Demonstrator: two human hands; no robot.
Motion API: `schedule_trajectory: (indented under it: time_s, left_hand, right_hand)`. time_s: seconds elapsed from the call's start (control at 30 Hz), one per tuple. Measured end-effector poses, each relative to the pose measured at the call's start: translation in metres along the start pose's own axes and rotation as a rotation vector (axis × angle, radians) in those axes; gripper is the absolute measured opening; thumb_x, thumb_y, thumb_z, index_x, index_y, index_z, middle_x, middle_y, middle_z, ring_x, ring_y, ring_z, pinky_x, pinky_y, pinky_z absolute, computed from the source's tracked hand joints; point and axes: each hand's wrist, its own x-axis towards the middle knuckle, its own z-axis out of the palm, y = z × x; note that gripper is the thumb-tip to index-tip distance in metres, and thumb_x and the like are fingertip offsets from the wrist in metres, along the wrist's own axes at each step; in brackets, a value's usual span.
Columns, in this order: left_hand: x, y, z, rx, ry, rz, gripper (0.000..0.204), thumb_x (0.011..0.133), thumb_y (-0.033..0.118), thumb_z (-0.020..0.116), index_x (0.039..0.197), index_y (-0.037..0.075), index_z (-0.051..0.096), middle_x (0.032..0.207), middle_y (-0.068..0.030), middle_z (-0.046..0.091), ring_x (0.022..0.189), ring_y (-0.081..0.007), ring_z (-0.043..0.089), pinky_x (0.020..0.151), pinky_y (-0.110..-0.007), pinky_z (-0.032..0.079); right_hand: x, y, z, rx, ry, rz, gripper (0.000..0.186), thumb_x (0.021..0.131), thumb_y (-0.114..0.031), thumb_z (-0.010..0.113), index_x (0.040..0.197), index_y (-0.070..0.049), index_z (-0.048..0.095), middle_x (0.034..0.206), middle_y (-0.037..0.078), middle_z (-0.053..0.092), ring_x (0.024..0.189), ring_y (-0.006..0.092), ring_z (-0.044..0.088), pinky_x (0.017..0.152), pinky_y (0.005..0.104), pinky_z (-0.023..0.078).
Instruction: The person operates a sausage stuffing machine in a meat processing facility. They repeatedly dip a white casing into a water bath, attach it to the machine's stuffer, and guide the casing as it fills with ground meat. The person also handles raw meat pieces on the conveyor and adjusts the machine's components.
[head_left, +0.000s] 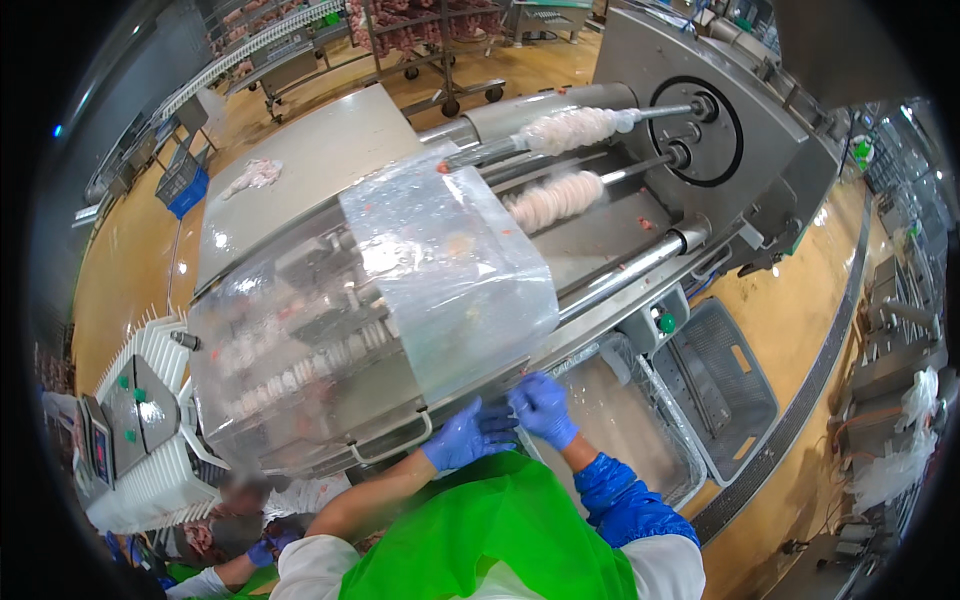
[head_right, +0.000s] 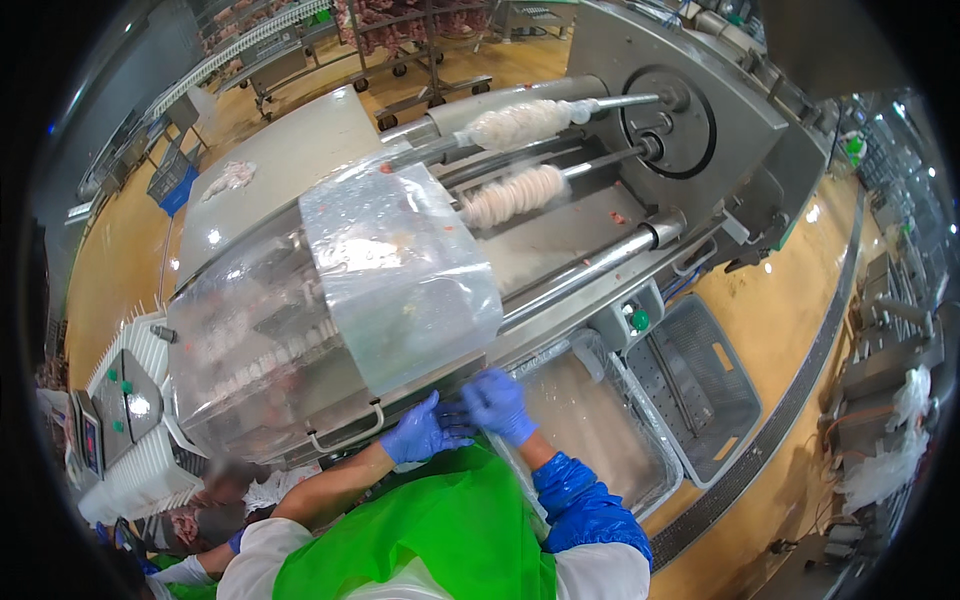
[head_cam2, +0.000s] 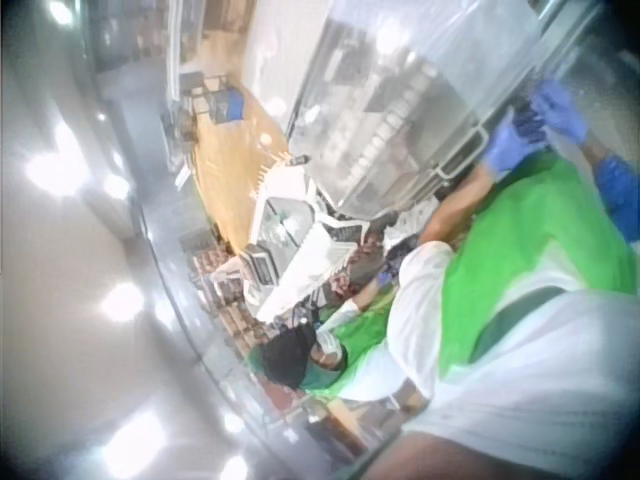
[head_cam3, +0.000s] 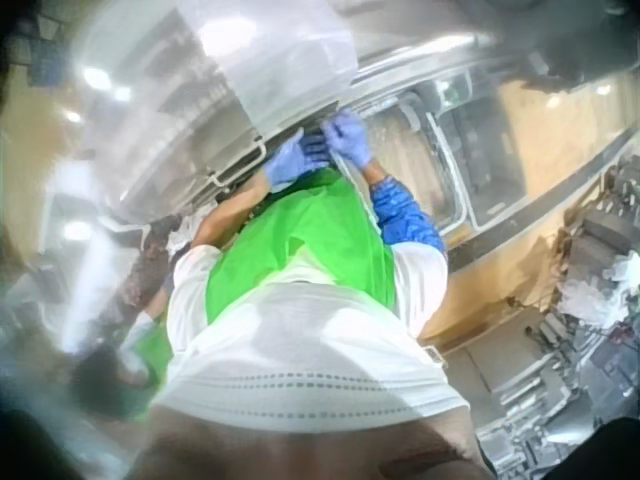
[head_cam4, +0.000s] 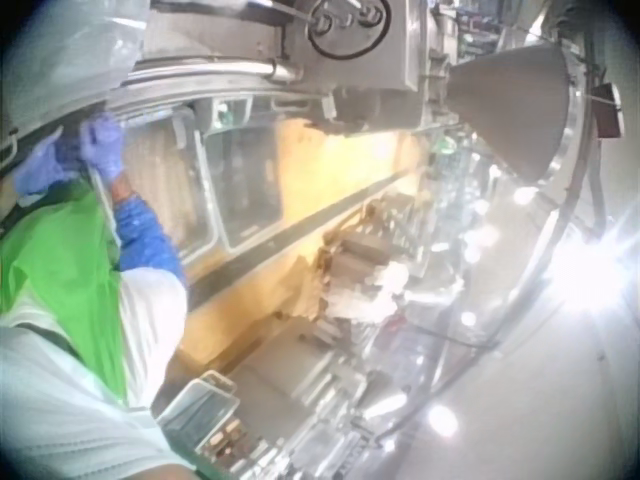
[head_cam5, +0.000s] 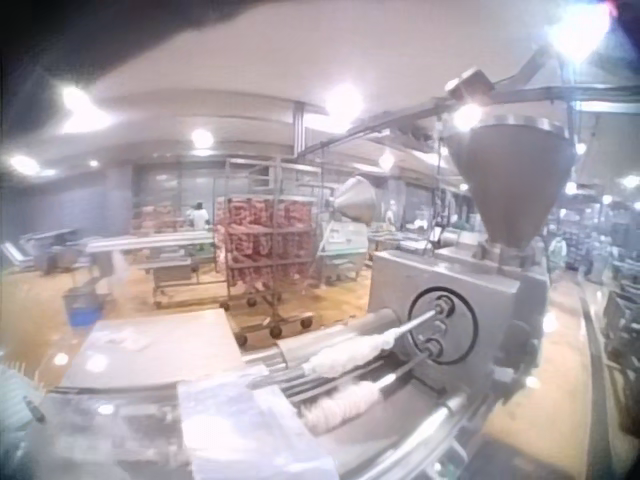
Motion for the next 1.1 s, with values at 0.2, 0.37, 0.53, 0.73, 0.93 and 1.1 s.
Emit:
schedule_trajectory:
  time_s: [0.2, 0.37, 0.53, 0.73, 0.93, 1.1]
  left_hand:
    - [0.010, 0.012, -0.008, -0.059, 0.096, -0.021, 0.029, 0.096, 0.034, 0.047, 0.101, 0.010, 0.061, 0.096, -0.0098, 0.063, 0.074, -0.0213, 0.058, 0.064, -0.034, 0.048]
    - [-0.026, 0.017, -0.014, 0.268, 0.165, 0.005, 0.034, 0.096, 0.037, 0.048, 0.089, 0.006, 0.061, 0.082, -0.0084, 0.060, 0.058, -0.0126, 0.048, 0.049, -0.025, 0.038]
    - [-0.073, 0.008, -0.080, 0.354, 0.108, 0.140, 0.035, 0.098, 0.033, 0.049, 0.085, 0.003, 0.062, 0.082, -0.0095, 0.061, 0.051, -0.0099, 0.044, 0.047, -0.024, 0.037]
    - [-0.102, -0.006, -0.090, 0.622, 0.301, 0.290, 0.039, 0.099, 0.029, 0.047, 0.078, 0.000, 0.061, 0.065, -0.0058, 0.055, 0.049, -0.0087, 0.041, 0.048, -0.024, 0.036]
    - [-0.108, 0.000, -0.063, 0.741, 0.382, 0.210, 0.039, 0.099, 0.029, 0.045, 0.080, 0.000, 0.062, 0.055, 0.0001, 0.045, 0.051, -0.0084, 0.042, 0.053, -0.024, 0.038]
    - [-0.107, -0.004, -0.066, 0.728, 0.409, 0.222, 0.040, 0.099, 0.030, 0.044, 0.081, -0.001, 0.063, 0.054, 0.0020, 0.042, 0.052, -0.0081, 0.041, 0.054, -0.024, 0.037]
  right_hand:
    - [0.063, -0.004, -0.033, -0.174, 0.071, -0.236, 0.015, 0.083, -0.015, 0.064, 0.093, -0.005, 0.068, 0.081, 0.013, 0.065, 0.075, 0.0326, 0.063, 0.068, 0.0387, 0.050]
    - [0.166, 0.076, -0.015, 0.026, 0.284, 0.192, 0.016, 0.090, -0.010, 0.053, 0.094, -0.002, 0.066, 0.078, 0.014, 0.065, 0.070, 0.0292, 0.061, 0.067, 0.0370, 0.050]
    - [0.211, 0.130, 0.009, 0.376, 0.119, 0.515, 0.020, 0.089, -0.006, 0.049, 0.096, 0.001, 0.067, 0.076, 0.010, 0.067, 0.069, 0.0173, 0.062, 0.068, 0.0301, 0.049]
    - [0.211, 0.137, 0.030, 0.465, 0.237, 0.315, 0.015, 0.087, -0.002, 0.049, 0.079, 0.001, 0.061, 0.071, 0.005, 0.062, 0.063, 0.0119, 0.054, 0.063, 0.0288, 0.046]
    - [0.223, 0.153, 0.003, 0.340, 0.266, 0.392, 0.013, 0.085, -0.001, 0.050, 0.079, 0.005, 0.060, 0.072, 0.007, 0.063, 0.068, 0.0128, 0.055, 0.065, 0.0313, 0.046]
    - [0.217, 0.143, 0.006, 0.324, 0.227, 0.221, 0.017, 0.085, -0.003, 0.050, 0.085, 0.001, 0.066, 0.071, 0.003, 0.060, 0.066, 0.0100, 0.051, 0.061, 0.0296, 0.045]
